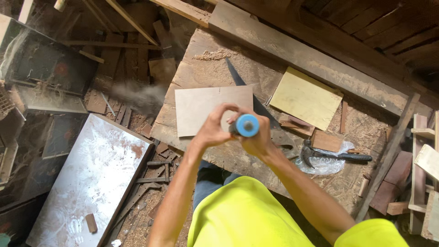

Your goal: The person saws a rectangular wooden board on a workbench, then uses a hammer and a blue-handled punch to drive a fastener into the board. The person flips the board and continues hammering the fastener from the opposite side.

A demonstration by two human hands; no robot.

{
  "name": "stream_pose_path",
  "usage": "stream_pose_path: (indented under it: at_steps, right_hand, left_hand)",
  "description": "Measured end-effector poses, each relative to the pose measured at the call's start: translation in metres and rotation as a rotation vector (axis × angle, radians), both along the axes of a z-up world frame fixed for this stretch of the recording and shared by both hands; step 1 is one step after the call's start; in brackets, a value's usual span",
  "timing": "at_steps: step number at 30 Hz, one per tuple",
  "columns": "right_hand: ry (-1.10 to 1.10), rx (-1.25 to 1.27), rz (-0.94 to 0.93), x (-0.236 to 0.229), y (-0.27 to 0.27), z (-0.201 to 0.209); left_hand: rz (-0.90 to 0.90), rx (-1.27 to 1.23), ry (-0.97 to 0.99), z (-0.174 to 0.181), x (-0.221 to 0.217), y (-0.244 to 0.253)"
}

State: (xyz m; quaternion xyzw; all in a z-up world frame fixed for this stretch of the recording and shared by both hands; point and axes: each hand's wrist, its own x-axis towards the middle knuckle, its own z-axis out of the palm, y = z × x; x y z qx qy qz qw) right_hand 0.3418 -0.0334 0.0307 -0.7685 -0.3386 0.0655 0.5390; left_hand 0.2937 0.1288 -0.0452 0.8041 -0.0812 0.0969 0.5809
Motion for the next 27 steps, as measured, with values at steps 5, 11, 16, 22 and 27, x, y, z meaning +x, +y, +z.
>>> stream_pose_path:
  at_steps: [5,11,16,22,27]
  right_hand:
    - [0.155,0.12,-0.163,0.014,-0.025,-0.005]
    - [0.197,0.076,-0.257,0.02,-0.047,0.001]
    - [0.198,0.055,-0.267,0.02,-0.057,-0.002]
    - [0.312,0.243,-0.161,0.02,-0.055,0.014]
    - [0.413,0.273,-0.135,0.015,-0.036,0.03]
  left_hand:
    - [0.198,0.169,0.371,-0.058,0.016,0.039]
    - [0.215,0.752,0.455,-0.113,0.052,0.066]
    - [0.09,0.921,0.687,-0.1,0.083,0.076]
    - [0.025,0.792,0.564,-0.063,0.059,0.069]
    - [0.09,0.739,0.481,-0.051,-0.012,0.029]
